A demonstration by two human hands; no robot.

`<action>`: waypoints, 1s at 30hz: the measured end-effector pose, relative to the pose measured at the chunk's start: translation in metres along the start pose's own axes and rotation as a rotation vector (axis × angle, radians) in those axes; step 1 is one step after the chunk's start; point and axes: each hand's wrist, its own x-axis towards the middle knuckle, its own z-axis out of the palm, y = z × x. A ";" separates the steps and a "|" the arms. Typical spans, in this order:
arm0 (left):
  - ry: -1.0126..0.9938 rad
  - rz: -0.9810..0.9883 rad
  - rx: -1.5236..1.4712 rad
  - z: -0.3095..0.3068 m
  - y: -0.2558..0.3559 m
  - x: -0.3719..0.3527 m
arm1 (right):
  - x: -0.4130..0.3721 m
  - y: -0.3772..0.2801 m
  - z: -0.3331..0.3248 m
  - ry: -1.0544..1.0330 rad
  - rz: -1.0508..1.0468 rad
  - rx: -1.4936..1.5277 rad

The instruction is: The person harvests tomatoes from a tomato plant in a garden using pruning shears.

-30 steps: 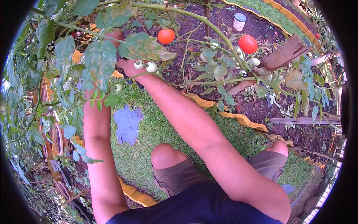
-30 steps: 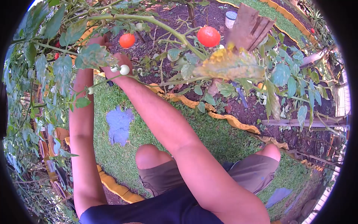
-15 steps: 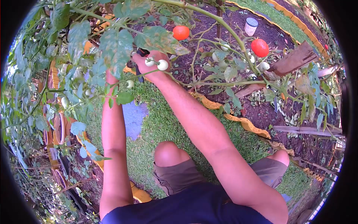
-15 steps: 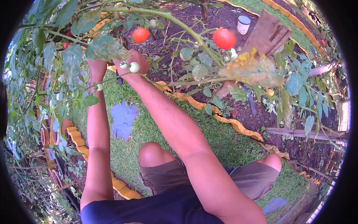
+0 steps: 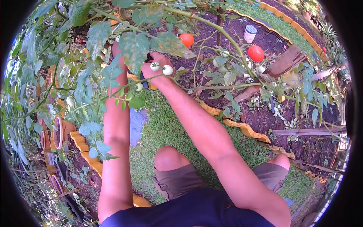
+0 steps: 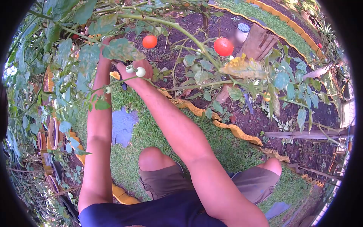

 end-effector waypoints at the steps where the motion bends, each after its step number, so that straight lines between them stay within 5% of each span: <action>1: -0.012 0.000 -0.017 -0.001 -0.003 -0.001 | -0.003 -0.002 0.001 0.018 -0.052 0.028; 3: -0.033 0.006 -0.042 0.000 -0.008 0.000 | 0.001 -0.005 0.003 -0.041 -0.067 0.004; 7: -0.066 0.024 -0.089 -0.001 -0.014 0.001 | 0.017 0.014 0.036 0.018 -0.451 -0.023; 10: -0.087 0.033 -0.120 -0.001 -0.016 0.003 | 0.004 0.003 0.031 0.022 -0.422 0.022; 11: -0.092 0.038 -0.132 0.000 -0.022 0.006 | -0.006 -0.003 0.018 -0.100 -0.244 0.030; 24: -0.165 0.045 -0.233 0.005 -0.034 0.008 | 0.006 -0.012 0.045 -0.078 -0.123 -0.098; 30: -0.137 0.078 -0.283 0.009 -0.038 0.018 | 0.013 -0.007 0.048 0.065 -0.381 -0.146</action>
